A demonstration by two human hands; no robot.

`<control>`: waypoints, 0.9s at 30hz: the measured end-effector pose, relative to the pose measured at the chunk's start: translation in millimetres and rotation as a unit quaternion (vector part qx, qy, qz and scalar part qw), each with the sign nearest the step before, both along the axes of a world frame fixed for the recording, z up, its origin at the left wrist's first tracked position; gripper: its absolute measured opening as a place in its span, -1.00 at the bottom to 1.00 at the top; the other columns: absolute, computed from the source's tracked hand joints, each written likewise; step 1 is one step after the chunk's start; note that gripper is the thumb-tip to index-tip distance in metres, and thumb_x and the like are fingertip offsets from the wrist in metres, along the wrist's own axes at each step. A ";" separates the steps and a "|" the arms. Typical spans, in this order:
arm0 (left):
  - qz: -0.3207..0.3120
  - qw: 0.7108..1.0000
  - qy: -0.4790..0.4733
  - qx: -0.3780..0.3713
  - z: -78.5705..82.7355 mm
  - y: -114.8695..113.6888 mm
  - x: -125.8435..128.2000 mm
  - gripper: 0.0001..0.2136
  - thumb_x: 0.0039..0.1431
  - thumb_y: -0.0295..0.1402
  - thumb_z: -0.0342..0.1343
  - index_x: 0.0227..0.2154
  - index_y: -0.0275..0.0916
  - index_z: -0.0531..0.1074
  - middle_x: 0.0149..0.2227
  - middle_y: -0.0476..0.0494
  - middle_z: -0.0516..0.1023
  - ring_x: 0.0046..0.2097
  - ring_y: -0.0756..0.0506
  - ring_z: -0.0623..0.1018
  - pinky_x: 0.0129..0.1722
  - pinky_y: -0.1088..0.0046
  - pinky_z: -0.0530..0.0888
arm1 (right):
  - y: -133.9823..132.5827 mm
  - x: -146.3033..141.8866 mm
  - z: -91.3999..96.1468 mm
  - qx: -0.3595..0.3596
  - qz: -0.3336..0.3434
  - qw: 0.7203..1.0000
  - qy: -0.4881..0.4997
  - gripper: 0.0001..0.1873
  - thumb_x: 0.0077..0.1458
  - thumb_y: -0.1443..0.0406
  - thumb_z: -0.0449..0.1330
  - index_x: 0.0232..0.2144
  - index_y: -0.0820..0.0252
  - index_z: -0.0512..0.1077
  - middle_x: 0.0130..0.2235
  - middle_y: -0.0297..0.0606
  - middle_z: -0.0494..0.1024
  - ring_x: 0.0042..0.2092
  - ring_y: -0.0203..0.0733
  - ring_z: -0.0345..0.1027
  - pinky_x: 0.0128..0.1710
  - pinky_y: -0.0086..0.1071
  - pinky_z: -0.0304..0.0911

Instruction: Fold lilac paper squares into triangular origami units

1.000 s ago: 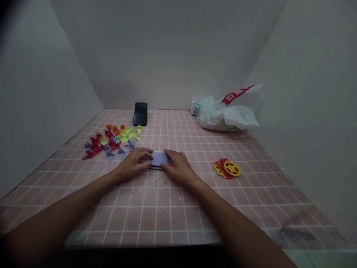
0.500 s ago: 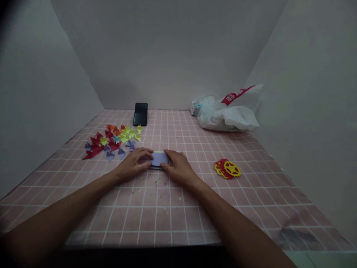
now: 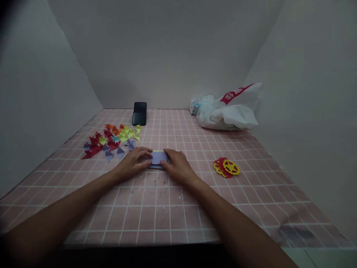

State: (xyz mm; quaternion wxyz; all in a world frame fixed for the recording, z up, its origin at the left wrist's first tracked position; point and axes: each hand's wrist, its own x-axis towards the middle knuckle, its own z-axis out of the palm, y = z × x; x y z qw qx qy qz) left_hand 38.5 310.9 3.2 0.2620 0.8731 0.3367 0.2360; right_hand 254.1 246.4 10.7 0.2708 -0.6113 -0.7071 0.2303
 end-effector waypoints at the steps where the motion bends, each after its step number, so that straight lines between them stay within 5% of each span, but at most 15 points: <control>1: 0.001 1.000 -0.002 0.000 0.0 -0.1 0.2 -0.85 0.19 -0.35 0.13 -0.21 -0.24 0.50 0.05 -0.29 0.52 0.10 -0.25 0.48 0.19 0.00 0.27 | 0.1 -0.1 -0.2 0.001 -0.002 1.000 0.001 -0.49 0.17 0.31 0.20 0.17 0.26 0.37 0.19 0.05 0.44 0.22 0.11 0.29 0.25 0.10 0.09; 16: 0.006 0.999 -0.035 0.008 -0.3 -1.4 3.0 -0.90 0.21 -0.44 0.12 -0.39 -0.24 0.52 0.03 -0.30 0.53 0.09 -0.25 0.48 0.15 0.01 0.31 | 4.5 2.1 -13.3 0.040 0.003 0.999 0.007 -0.59 0.21 0.30 0.17 0.11 0.19 0.42 0.12 0.03 0.50 0.15 0.12 0.36 0.20 0.12 0.14; 22: 0.005 0.995 -0.087 0.042 1.0 -2.7 3.2 -0.89 0.25 -0.42 0.06 -0.38 -0.23 0.45 -0.02 -0.26 0.56 0.04 -0.20 0.50 0.09 0.09 0.35 | 5.0 2.5 -17.0 0.083 0.009 0.992 0.099 -0.57 0.13 0.32 0.25 0.07 0.08 0.44 0.12 -0.05 0.49 0.16 0.04 0.34 0.20 0.05 0.16; 27: 0.006 0.991 -0.124 0.041 4.9 -5.7 3.2 -0.88 0.28 -0.38 0.03 -0.35 -0.23 0.43 -0.16 -0.19 0.59 -0.08 -0.15 0.53 -0.01 0.23 0.39 | 3.4 3.1 -14.7 0.104 0.011 0.973 0.206 -0.83 0.11 0.35 0.22 -0.24 0.09 0.58 0.01 -0.14 0.55 0.09 -0.04 0.39 0.13 -0.09 0.23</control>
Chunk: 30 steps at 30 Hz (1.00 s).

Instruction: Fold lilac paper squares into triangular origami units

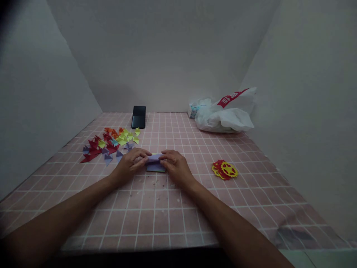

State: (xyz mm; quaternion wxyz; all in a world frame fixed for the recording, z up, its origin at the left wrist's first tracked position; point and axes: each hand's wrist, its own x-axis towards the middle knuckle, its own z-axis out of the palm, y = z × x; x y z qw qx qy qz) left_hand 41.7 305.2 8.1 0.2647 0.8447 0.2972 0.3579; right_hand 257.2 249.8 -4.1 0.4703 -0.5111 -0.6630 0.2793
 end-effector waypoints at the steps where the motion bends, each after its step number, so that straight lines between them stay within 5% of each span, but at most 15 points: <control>1: 0.000 1.000 -0.006 -0.010 1.3 -1.2 0.1 -0.87 0.28 -0.37 0.03 -0.35 -0.23 0.44 -0.18 -0.18 0.59 -0.10 -0.15 0.53 -0.03 0.25 0.39 | -0.9 -0.4 1.7 0.003 -0.004 1.000 0.015 -0.87 0.11 0.34 0.21 -0.30 0.11 0.57 -0.03 -0.15 0.56 0.05 -0.05 0.40 0.10 -0.11 0.24; 7: 0.021 0.995 -0.034 -0.094 7.1 -6.2 -0.5 -0.83 0.22 -0.27 0.12 -0.25 -0.25 0.49 -0.30 -0.10 0.56 -0.26 -0.10 0.51 -0.21 0.38 0.39 | -4.9 -2.7 11.5 -0.017 -0.029 0.998 0.060 -0.86 0.15 0.30 0.14 -0.42 0.16 0.47 -0.42 -0.33 0.47 -0.31 -0.20 0.35 -0.26 -0.32 0.22; 12: 0.004 0.980 -0.068 -0.187 3.6 -6.9 1.1 -0.87 0.14 -0.29 0.16 -0.37 -0.26 0.46 -0.39 -0.04 0.51 -0.32 -0.05 0.47 -0.29 0.44 0.37 | -4.8 -5.9 12.2 -0.043 -0.018 0.985 0.164 -0.87 0.11 0.26 0.19 -0.45 0.17 0.45 -0.44 -0.36 0.41 -0.37 -0.25 0.28 -0.33 -0.36 0.18; 19: 0.010 0.935 -0.166 -0.313 -0.5 -7.6 4.0 -0.81 0.08 -0.25 0.21 -0.42 -0.26 0.38 -0.43 0.01 0.42 -0.40 0.00 0.42 -0.37 0.49 0.36 | -6.0 -14.6 9.3 -0.151 0.029 0.930 0.334 -0.74 -0.07 0.20 0.36 -0.34 0.13 0.40 -0.51 -0.48 0.34 -0.49 -0.31 0.25 -0.40 -0.37 0.24; 26: -0.018 0.922 -0.224 -0.316 -2.4 -9.5 6.5 -0.64 0.02 -0.34 0.27 -0.09 -0.20 0.39 -0.42 0.05 0.39 -0.41 0.02 0.42 -0.40 0.52 0.36 | -7.7 -14.9 10.3 -0.147 0.028 0.936 0.319 -0.60 -0.03 0.25 0.32 -0.09 0.06 0.39 -0.54 -0.53 0.31 -0.51 -0.32 0.20 -0.46 -0.42 0.13; 30: -0.005 0.944 -0.197 -0.264 -0.8 -10.5 4.9 -0.79 0.11 -0.36 0.17 -0.17 -0.23 0.49 -0.33 -0.05 0.46 -0.28 -0.04 0.47 -0.26 0.44 0.43 | -8.0 -15.3 11.0 -0.142 0.018 0.933 0.329 -0.75 -0.03 0.25 0.33 -0.24 0.10 0.46 -0.51 -0.48 0.34 -0.47 -0.32 0.22 -0.42 -0.42 0.17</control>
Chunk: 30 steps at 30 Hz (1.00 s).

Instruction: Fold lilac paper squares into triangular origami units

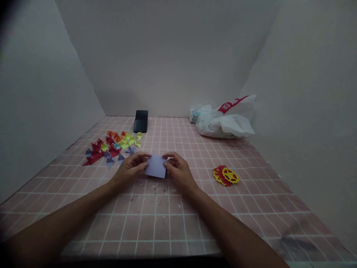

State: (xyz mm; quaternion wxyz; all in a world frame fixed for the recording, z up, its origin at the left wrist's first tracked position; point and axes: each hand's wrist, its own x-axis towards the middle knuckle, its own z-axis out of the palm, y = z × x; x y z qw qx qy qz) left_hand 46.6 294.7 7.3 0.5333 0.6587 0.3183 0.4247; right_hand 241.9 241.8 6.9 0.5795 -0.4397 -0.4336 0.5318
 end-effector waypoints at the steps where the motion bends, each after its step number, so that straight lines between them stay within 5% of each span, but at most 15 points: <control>1: 0.002 1.000 0.012 0.011 0.7 0.0 -0.9 -0.81 0.15 -0.37 0.12 -0.18 -0.24 0.50 -0.30 -0.08 0.48 -0.26 -0.05 0.48 -0.21 0.40 0.44 | 0.2 0.0 0.0 -0.009 -0.004 1.000 0.013 -0.79 -0.04 0.25 0.34 -0.29 0.11 0.47 -0.48 -0.45 0.38 -0.44 -0.31 0.26 -0.39 -0.41 0.20; 7: 0.018 0.983 0.075 0.166 5.3 -0.5 -4.4 -0.75 0.16 -0.41 0.15 -0.09 -0.17 0.50 0.02 -0.20 0.42 -0.07 -0.11 0.49 -0.05 0.29 0.47 | 1.3 -0.8 -1.3 -0.056 -0.009 0.995 0.086 -0.78 -0.13 0.27 0.39 -0.38 0.14 0.46 -0.43 -0.40 0.48 -0.41 -0.30 0.33 -0.38 -0.41 0.23; 11: 0.046 0.967 0.101 0.229 8.7 -2.4 -4.2 -0.90 0.16 -0.42 0.12 -0.31 -0.19 0.53 -0.12 -0.18 0.50 -0.02 -0.16 0.48 0.03 0.22 0.40 | -0.6 -2.3 -2.8 -0.061 0.030 0.996 0.066 -0.76 -0.10 0.22 0.40 -0.36 0.15 0.47 -0.45 -0.37 0.49 -0.44 -0.28 0.33 -0.40 -0.38 0.24; 15: 0.072 0.991 0.077 0.085 7.4 -1.3 -3.7 -0.86 0.14 -0.29 0.14 -0.46 -0.23 0.41 -0.46 -0.02 0.44 -0.38 -0.05 0.44 -0.32 0.42 0.38 | -2.3 -2.1 -1.2 0.001 0.024 1.000 -0.003 -0.73 0.11 0.07 0.26 -0.29 0.14 0.45 -0.41 -0.36 0.46 -0.45 -0.29 0.32 -0.36 -0.34 0.26; 19: 0.044 0.998 0.038 -0.023 4.3 -0.5 -1.5 -0.78 0.05 -0.22 0.19 -0.53 -0.24 0.34 -0.52 0.04 0.34 -0.46 0.00 0.35 -0.43 0.48 0.29 | -2.6 -1.6 2.8 0.042 0.033 0.995 -0.089 -0.71 0.01 0.10 0.31 -0.26 0.11 0.46 -0.36 -0.33 0.46 -0.38 -0.23 0.31 -0.32 -0.32 0.24; 26: -0.004 0.997 0.025 -0.071 3.6 -6.3 1.8 -0.78 0.03 -0.24 0.21 -0.51 -0.25 0.34 -0.53 0.07 0.29 -0.48 0.05 0.28 -0.48 0.52 0.23 | -1.8 -0.2 -0.5 0.027 0.026 0.992 -0.118 -0.78 -0.02 0.20 0.30 -0.52 0.16 0.35 -0.48 -0.40 0.34 -0.43 -0.29 0.19 -0.40 -0.38 0.12; 30: -0.009 0.997 0.017 -0.078 3.2 -6.7 1.9 -0.80 0.03 -0.26 0.22 -0.47 -0.26 0.36 -0.51 0.08 0.31 -0.48 0.06 0.30 -0.48 0.54 0.24 | -3.1 -2.2 -1.3 -0.006 0.029 0.998 -0.055 -0.74 -0.04 0.20 0.31 -0.54 0.14 0.29 -0.52 -0.44 0.28 -0.49 -0.33 0.16 -0.49 -0.42 0.09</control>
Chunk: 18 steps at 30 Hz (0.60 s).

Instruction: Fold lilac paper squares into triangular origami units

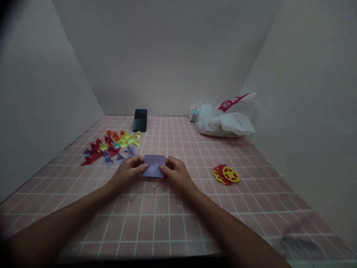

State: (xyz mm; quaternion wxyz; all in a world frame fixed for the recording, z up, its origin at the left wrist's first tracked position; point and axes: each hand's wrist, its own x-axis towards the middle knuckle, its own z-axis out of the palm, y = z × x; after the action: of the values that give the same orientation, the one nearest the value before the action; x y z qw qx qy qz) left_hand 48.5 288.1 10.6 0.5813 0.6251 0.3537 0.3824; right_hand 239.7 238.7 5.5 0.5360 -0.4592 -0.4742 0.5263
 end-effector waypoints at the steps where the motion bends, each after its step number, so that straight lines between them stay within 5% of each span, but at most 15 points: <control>1: 0.000 1.000 -0.003 -0.006 0.0 -0.1 0.2 -0.80 0.03 -0.26 0.23 -0.45 -0.25 0.37 -0.51 0.08 0.31 -0.48 0.06 0.30 -0.49 0.54 0.24 | -0.9 -0.7 0.5 -0.014 0.006 1.000 0.022 -0.74 -0.05 0.19 0.32 -0.51 0.13 0.29 -0.52 -0.45 0.29 -0.51 -0.33 0.17 -0.51 -0.43 0.10; 7: -0.001 0.999 -0.018 -0.035 0.5 -2.6 2.7 -0.83 -0.01 -0.30 0.23 -0.38 -0.24 0.40 -0.50 0.08 0.35 -0.49 0.05 0.35 -0.47 0.53 0.30 | -5.5 -2.6 2.5 -0.063 0.020 0.992 0.104 -0.72 -0.08 0.23 0.36 -0.31 0.09 0.38 -0.51 -0.46 0.38 -0.53 -0.32 0.24 -0.55 -0.44 0.22; 18: 0.008 0.995 -0.076 -0.060 -4.7 0.9 -3.9 -0.92 0.00 -0.47 0.18 -0.39 -0.24 0.54 -0.42 -0.01 0.50 -0.37 0.02 0.46 -0.31 0.49 0.37 | -9.0 -4.8 7.3 -0.022 -0.004 0.997 0.070 -0.86 -0.07 0.37 0.22 -0.43 0.08 0.58 -0.40 -0.32 0.50 -0.39 -0.27 0.32 -0.36 -0.35 0.25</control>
State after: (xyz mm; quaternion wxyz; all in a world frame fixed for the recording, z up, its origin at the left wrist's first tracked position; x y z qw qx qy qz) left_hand 44.7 289.0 5.9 0.6398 0.5554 0.3360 0.4114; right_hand 234.9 229.7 12.8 0.5594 -0.4349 -0.4220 0.5655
